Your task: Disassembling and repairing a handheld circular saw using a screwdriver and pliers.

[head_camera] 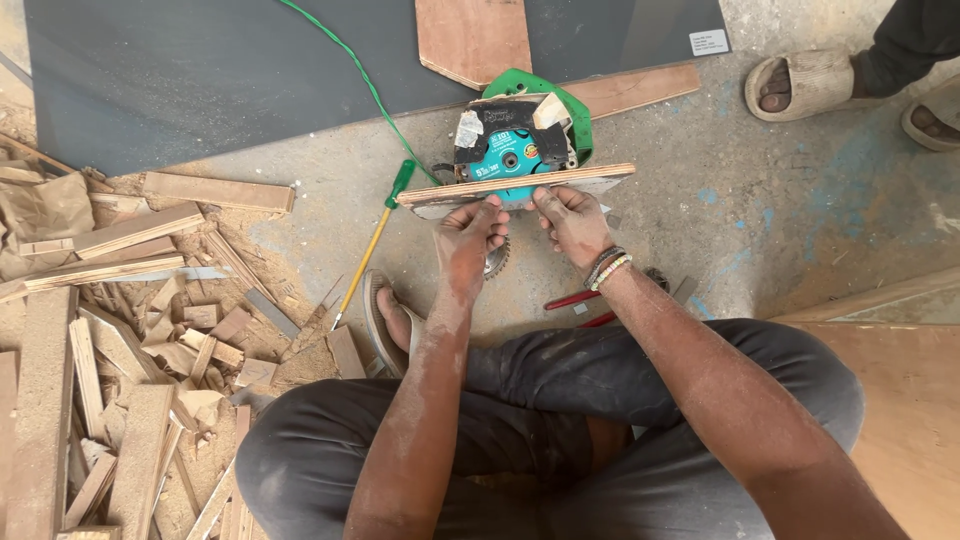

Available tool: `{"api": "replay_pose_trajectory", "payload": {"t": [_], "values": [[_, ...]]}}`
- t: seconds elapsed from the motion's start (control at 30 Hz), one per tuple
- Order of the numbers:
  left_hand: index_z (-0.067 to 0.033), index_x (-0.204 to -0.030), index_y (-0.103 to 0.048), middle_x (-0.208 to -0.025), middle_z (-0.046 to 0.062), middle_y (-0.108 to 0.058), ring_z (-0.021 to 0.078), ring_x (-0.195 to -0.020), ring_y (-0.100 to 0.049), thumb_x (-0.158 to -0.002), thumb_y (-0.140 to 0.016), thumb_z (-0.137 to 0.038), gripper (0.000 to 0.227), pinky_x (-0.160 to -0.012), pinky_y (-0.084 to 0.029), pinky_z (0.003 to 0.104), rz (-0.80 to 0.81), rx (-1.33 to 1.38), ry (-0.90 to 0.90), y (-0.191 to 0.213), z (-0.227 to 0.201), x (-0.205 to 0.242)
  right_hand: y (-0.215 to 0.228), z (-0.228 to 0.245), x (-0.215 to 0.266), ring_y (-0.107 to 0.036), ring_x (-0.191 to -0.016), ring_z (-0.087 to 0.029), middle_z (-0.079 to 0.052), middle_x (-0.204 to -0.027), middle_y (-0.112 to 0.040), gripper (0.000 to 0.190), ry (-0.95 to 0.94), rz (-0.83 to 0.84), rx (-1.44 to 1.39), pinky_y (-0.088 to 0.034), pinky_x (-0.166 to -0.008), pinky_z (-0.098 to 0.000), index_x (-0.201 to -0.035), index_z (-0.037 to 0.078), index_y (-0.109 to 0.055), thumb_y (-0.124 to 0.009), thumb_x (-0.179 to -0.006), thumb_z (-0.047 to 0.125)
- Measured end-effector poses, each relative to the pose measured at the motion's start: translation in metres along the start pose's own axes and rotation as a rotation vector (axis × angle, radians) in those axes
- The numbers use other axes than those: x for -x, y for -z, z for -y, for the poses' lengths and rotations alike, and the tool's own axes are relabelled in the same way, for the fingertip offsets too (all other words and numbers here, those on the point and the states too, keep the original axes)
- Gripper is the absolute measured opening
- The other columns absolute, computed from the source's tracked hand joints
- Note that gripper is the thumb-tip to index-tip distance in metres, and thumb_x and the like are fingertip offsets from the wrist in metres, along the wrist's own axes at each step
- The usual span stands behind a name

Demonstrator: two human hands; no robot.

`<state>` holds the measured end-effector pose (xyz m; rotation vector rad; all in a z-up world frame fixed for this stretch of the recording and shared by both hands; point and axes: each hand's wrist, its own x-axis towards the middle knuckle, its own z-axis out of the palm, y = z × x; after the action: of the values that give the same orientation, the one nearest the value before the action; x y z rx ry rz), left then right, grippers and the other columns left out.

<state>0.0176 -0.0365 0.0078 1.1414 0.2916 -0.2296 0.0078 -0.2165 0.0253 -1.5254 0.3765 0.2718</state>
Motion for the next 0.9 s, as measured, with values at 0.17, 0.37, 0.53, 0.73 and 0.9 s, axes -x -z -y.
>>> {"api": "replay_pose_trajectory", "payload": {"t": [0.17,0.37,0.53,0.73,0.9], "values": [[0.0011,-0.097,-0.075,-0.077,0.005,-0.073,0.0070,-0.062,-0.064,-0.093,-0.077,-0.022,0.024,-0.055,-0.051,0.019,-0.005,-0.030,-0.008,0.000,-0.006,0.003,-0.003,-0.001,0.002,-0.045,-0.049,-0.003,0.007,-0.063,-0.055,0.031,-0.024,-0.008,0.016,-0.038,-0.043,-0.0214,-0.092,0.009,-0.073,-0.062,-0.102,0.037],[0.0005,-0.093,-0.074,-0.074,0.005,-0.073,0.0073,-0.059,-0.063,-0.091,-0.079,-0.024,0.025,-0.053,-0.050,0.020,-0.036,-0.084,-0.008,0.000,-0.004,0.003,-0.003,-0.001,0.003,-0.046,-0.048,-0.003,0.007,-0.061,-0.055,0.032,-0.039,-0.026,0.046,-0.038,-0.042,-0.0215,-0.089,0.010,-0.073,-0.064,-0.101,0.038],[0.0011,-0.090,-0.073,-0.072,0.006,-0.072,0.0076,-0.057,-0.062,-0.092,-0.079,-0.023,0.025,-0.051,-0.049,0.020,-0.051,-0.108,-0.025,-0.004,0.001,0.004,-0.001,0.003,0.000,-0.046,-0.045,-0.003,0.007,-0.059,-0.054,0.033,-0.038,-0.091,0.116,-0.037,-0.040,-0.0219,-0.085,0.010,-0.074,-0.065,-0.099,0.038],[-0.0008,-0.089,-0.074,-0.070,0.004,-0.070,0.0066,-0.056,-0.060,-0.094,-0.073,-0.018,0.018,-0.049,-0.047,0.020,-0.070,-0.094,-0.034,-0.008,-0.004,0.005,-0.003,0.001,-0.004,-0.046,-0.045,-0.003,0.006,-0.059,-0.055,0.031,-0.051,-0.107,0.067,-0.036,-0.039,-0.0218,-0.084,0.009,-0.074,-0.068,-0.097,0.036],[-0.0016,-0.083,-0.070,-0.065,0.003,-0.066,0.0065,-0.052,-0.057,-0.094,-0.074,-0.019,0.021,-0.046,-0.045,0.020,-0.122,-0.131,0.001,-0.010,-0.012,0.002,-0.009,0.006,0.000,-0.044,-0.045,-0.003,0.007,-0.060,-0.056,0.027,-0.112,-0.117,-0.043,-0.033,-0.038,-0.0218,-0.083,0.008,-0.073,-0.070,-0.095,0.032]]}}
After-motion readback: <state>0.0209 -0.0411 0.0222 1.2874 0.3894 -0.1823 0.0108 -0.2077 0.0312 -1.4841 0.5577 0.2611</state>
